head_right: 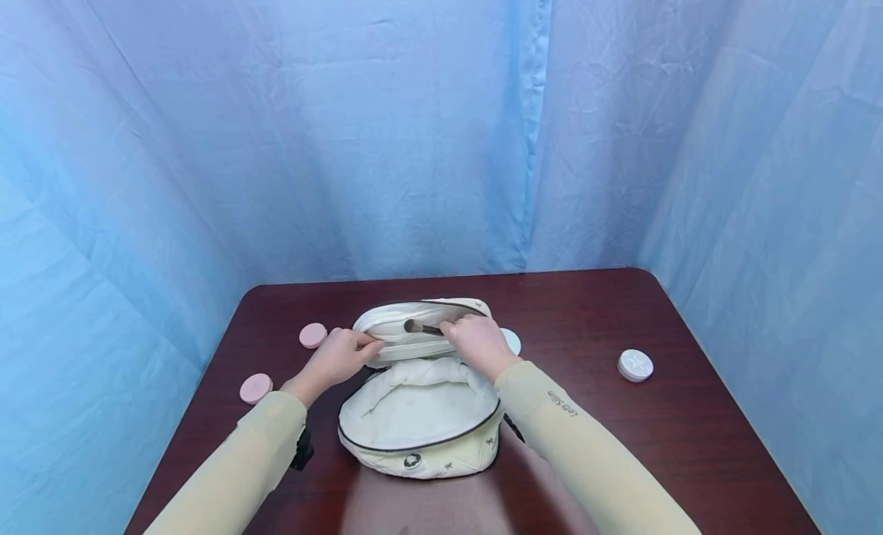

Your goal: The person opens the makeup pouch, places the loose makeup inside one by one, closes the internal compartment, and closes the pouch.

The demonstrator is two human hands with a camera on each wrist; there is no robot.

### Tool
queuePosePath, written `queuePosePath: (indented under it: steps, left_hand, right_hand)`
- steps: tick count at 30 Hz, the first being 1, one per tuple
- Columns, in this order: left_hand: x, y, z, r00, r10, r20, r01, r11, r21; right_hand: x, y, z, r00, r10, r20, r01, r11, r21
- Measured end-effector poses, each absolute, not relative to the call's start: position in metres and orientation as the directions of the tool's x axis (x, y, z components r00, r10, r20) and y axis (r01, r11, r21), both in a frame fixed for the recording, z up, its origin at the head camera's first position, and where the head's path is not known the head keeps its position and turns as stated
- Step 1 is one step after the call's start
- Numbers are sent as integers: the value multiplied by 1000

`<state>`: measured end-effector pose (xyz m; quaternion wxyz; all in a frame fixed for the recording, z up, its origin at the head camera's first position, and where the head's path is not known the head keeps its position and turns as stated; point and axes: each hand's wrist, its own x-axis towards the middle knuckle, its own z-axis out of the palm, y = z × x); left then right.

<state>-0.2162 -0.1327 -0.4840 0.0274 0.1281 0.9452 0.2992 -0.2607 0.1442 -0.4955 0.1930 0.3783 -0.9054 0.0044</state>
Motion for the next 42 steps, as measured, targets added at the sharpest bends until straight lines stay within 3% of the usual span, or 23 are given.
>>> queuePosePath:
  steps: [26,42]
  left_hand:
    - [-219,-127,-486,-975,208,79,218,821,528]
    - [-221,-127,-487,-975,202,93,220,824,521]
  right_hand:
    - [-262,141,-492,-612,-730,306,-727,671,148]
    - [-263,147,-495,-636,-703,317,-701,699,143]
